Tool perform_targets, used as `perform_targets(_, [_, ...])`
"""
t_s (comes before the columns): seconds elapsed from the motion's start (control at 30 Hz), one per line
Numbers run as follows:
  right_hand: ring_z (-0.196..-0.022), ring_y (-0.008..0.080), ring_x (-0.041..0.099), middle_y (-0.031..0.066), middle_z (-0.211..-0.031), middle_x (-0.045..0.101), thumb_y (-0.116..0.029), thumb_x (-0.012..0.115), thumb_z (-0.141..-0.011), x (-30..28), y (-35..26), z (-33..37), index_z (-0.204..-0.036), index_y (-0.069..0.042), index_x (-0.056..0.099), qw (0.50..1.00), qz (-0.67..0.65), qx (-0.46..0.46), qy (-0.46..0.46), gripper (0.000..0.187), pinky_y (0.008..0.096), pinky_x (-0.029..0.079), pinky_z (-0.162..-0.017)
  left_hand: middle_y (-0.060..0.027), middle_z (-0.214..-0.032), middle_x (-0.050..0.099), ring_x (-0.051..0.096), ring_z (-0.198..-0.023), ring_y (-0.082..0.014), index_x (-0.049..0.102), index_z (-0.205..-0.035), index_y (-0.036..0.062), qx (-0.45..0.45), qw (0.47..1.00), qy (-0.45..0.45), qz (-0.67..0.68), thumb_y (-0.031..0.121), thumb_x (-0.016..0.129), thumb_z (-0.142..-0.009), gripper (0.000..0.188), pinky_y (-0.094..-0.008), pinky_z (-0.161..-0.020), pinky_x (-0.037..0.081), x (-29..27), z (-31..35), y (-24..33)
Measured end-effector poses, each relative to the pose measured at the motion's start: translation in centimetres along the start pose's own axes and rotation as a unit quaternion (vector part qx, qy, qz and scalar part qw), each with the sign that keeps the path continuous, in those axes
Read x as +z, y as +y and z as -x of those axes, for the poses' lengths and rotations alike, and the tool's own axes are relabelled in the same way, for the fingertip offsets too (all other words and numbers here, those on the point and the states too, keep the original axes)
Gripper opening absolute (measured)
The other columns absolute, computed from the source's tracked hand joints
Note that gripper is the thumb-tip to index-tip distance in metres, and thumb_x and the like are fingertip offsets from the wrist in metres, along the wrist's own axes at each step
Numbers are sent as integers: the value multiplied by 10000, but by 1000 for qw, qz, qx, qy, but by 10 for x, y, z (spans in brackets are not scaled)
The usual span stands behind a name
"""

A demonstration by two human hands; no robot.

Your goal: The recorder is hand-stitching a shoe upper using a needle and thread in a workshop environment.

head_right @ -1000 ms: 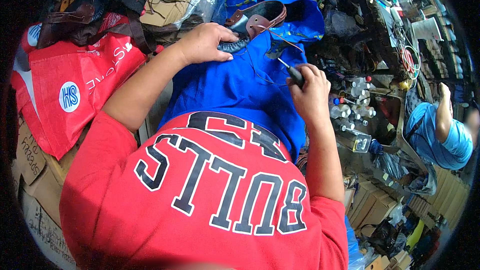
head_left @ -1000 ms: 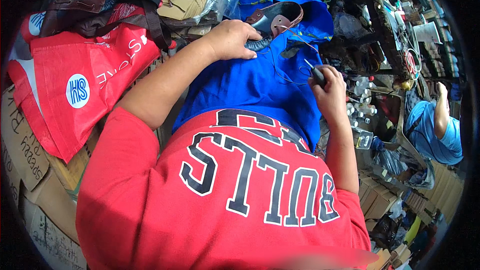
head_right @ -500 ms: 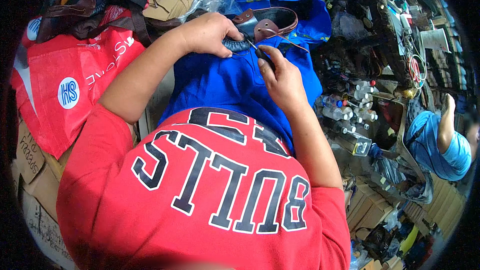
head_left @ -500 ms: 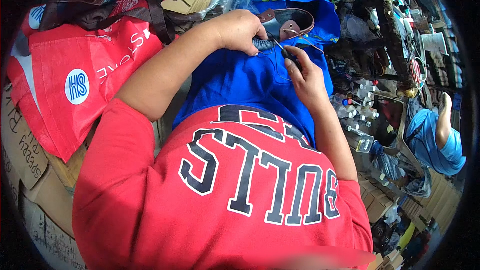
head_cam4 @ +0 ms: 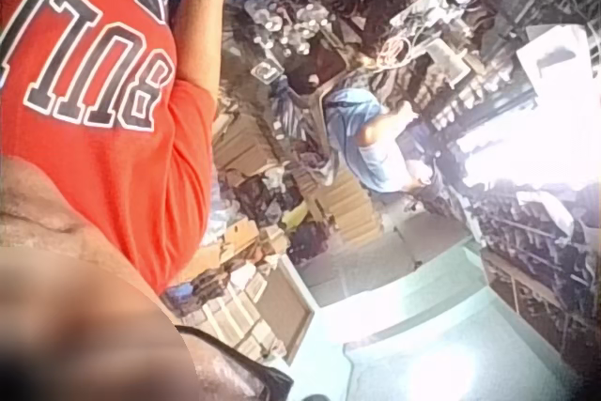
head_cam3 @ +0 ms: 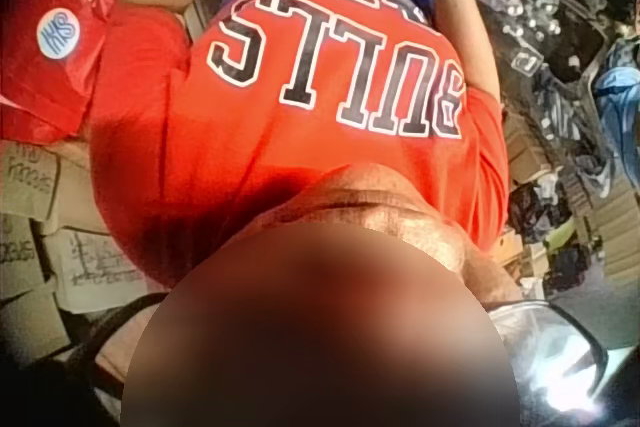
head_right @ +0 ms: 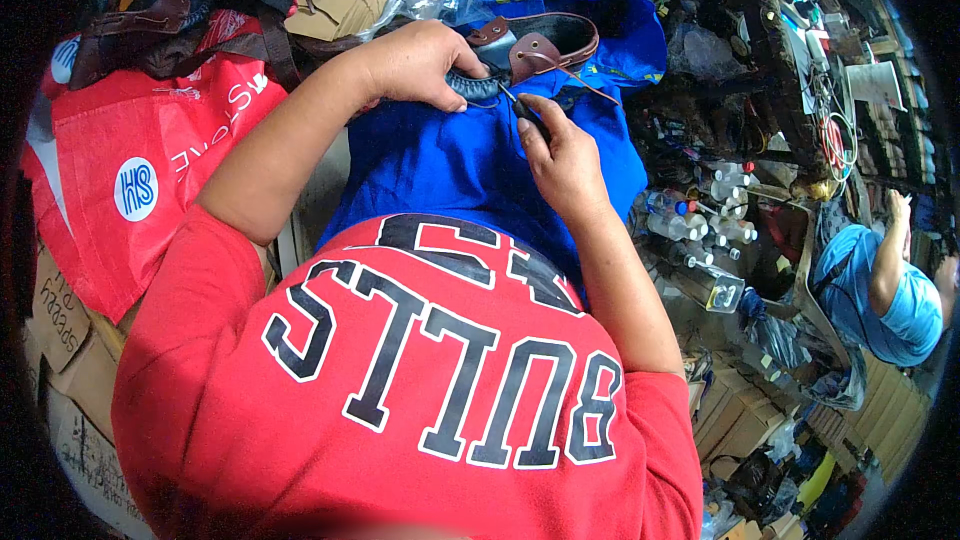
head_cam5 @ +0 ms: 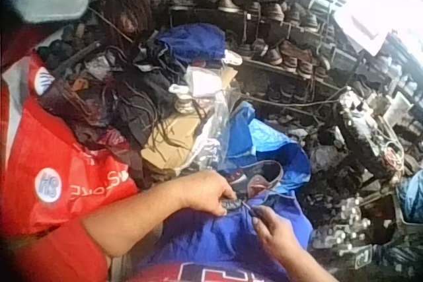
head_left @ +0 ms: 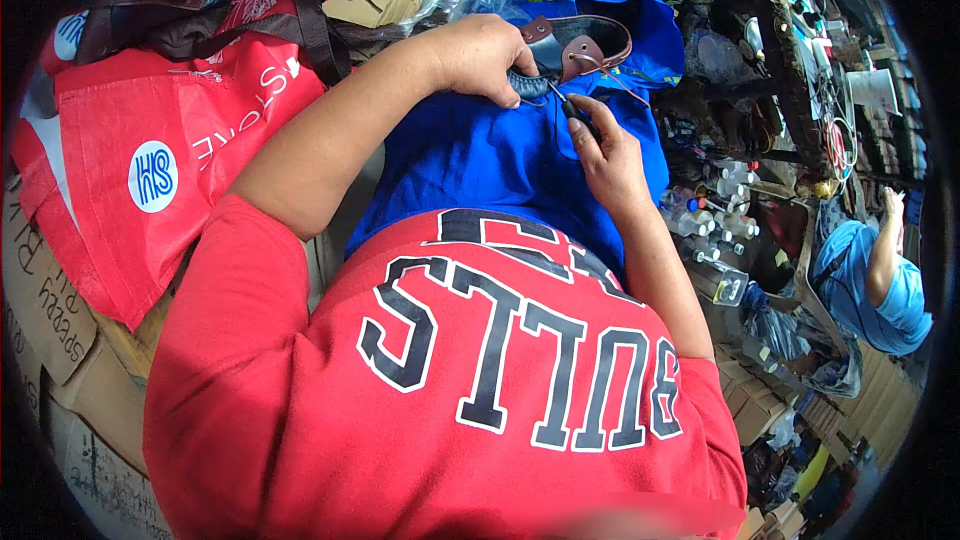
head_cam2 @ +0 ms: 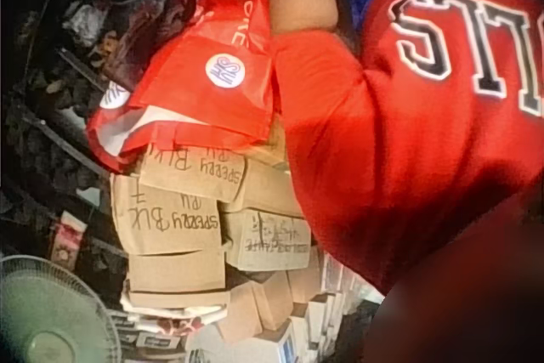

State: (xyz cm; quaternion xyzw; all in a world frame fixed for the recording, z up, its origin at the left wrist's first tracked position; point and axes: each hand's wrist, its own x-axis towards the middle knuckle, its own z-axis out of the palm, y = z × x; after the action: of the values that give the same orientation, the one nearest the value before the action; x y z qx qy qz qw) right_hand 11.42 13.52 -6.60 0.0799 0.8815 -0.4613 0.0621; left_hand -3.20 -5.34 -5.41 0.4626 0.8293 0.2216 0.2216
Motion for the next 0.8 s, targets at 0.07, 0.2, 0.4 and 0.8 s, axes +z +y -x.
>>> perform_targets(0.07, [-665,184,598,145,-767,627,-153,568,-893,4,6,-1,-1170,-65,564,1000,-17,-1,1,291,296,468,-641,-164,-968,670,650,-893,-285,680,-1015,35,-3,1000,-6,11,220,762,-595,466,-336,-807,503,-1,-1,0])
perform_targets(0.2, [-685,202,612,146,-779,630,-162,560,-897,11,16,-2,-1171,-78,557,999,-29,-26,24,287,313,473,-659,-163,-978,668,645,-906,-289,680,-1016,35,-3,1000,-4,2,230,766,-595,472,-339,-819,499,-1,-2,1])
perform_targets(0.4, [-706,244,628,157,-796,635,-180,557,-898,19,17,-4,-1160,-90,553,998,-12,-36,41,278,336,480,-676,-167,-980,666,643,-910,-295,680,-1017,36,-3,1000,-3,-1,238,766,-598,472,-345,-822,497,2,-3,-1])
perform_targets(0.8, [-914,372,620,214,-972,635,-160,544,-893,17,18,-10,-1159,-94,545,993,33,-100,60,274,408,488,-786,-159,-960,664,636,-906,-301,676,-990,27,5,1000,0,-13,209,744,-609,427,-359,-810,497,8,-8,-3])
